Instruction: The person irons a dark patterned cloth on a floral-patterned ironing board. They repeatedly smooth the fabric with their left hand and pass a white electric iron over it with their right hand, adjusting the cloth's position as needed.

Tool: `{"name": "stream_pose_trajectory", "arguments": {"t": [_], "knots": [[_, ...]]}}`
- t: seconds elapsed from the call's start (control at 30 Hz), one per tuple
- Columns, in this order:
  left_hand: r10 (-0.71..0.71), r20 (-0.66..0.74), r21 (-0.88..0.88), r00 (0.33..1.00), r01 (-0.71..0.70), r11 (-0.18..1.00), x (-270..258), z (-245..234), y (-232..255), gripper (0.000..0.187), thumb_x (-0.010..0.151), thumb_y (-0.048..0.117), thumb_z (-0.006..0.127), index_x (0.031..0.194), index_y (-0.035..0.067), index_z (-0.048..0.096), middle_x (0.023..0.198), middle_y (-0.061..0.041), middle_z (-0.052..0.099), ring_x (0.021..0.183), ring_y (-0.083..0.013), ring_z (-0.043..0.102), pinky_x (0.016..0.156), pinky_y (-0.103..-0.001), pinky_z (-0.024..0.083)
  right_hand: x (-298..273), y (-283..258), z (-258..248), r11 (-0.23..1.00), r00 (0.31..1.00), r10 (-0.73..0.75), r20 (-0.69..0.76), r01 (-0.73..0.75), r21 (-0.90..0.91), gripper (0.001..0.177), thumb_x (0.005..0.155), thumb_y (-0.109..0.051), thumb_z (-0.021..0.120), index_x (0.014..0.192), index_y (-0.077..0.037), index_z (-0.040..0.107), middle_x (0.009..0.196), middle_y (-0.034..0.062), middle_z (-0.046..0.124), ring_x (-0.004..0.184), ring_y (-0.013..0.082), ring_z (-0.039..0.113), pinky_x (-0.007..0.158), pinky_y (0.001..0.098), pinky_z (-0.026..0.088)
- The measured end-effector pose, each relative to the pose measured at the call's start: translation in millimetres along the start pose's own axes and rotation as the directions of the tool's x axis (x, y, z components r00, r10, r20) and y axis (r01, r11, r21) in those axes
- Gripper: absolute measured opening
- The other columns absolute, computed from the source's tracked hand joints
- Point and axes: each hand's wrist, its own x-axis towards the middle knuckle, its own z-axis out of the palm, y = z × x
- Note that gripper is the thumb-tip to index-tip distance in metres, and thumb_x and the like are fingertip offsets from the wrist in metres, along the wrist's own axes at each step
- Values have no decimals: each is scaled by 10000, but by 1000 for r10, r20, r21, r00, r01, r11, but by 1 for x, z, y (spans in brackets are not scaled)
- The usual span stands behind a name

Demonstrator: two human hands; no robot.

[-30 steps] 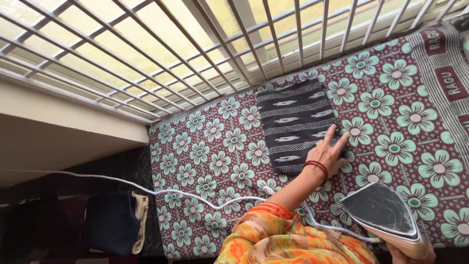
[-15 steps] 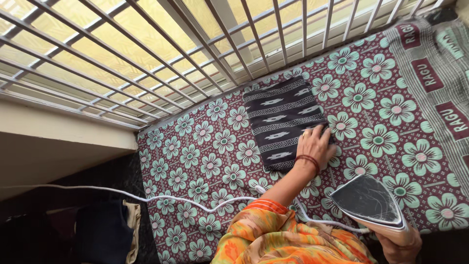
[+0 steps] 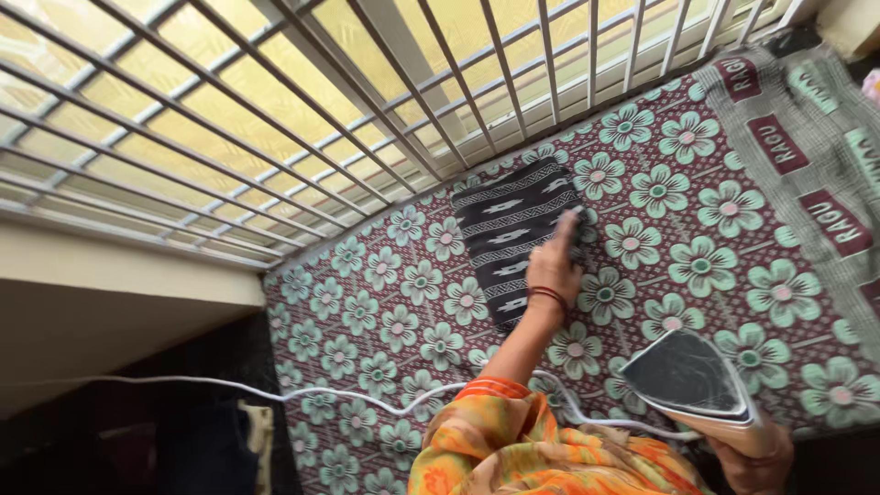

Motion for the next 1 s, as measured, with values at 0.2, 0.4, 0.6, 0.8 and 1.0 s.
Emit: {"name": "stream_pose_trajectory", "arguments": {"t": [0.2, 0.4, 0.6, 0.8, 1.0], "knots": [[-88, 47, -684, 995, 97, 723, 32, -128, -83, 856, 735, 87, 761, 1539, 141, 475, 1307, -118, 680, 1118, -208, 667, 963, -339, 562, -11, 7, -5, 897, 991, -126, 38, 131, -421, 590, 652, -270, 837, 1172, -43, 677, 1070, 178, 729, 953, 385, 693, 845, 471, 529], [-51, 83, -947, 995, 95, 307, 14, -277, -129, 850, 789, -52, 682, 1603, -2, 441, 1021, -122, 690, 890, -238, 676, 825, -351, 589, -19, 18, -7, 975, 1000, 19, -2, -19, -221, 510, 744, -318, 797, 1189, -98, 679, 1003, 121, 718, 897, 332, 705, 785, 419, 541], [-180, 107, -789, 978, 193, 584, 21, -344, -131, 810, 730, -5, 688, 1514, 57, 495, 1125, -90, 717, 983, -195, 702, 924, -306, 576, 2, 29, -10, 977, 998, 53, 23, -47, -209, 475, 775, -303, 799, 1179, -86, 678, 1009, 131, 713, 910, 337, 698, 798, 421, 538], [70, -4, -730, 998, -51, 682, 20, -360, -110, 765, 731, -54, 676, 1473, 111, 590, 1172, -60, 707, 1041, -157, 672, 965, -283, 553, 82, 7, 71, 998, 999, 37, 27, -38, 41, 452, 802, -288, 792, 1178, -71, 670, 1012, 128, 713, 904, 319, 698, 799, 407, 540], [409, 59, 94, 910, -413, 906, 23, -207, -52, 657, 718, 167, 750, 1346, 140, 559, 994, -194, 730, 828, -405, 699, 757, -487, 575, 50, -4, 24, 991, 995, 100, -5, -99, 91, 429, 829, -274, 786, 1177, -56, 663, 1015, 125, 714, 899, 301, 697, 800, 393, 542]]}}
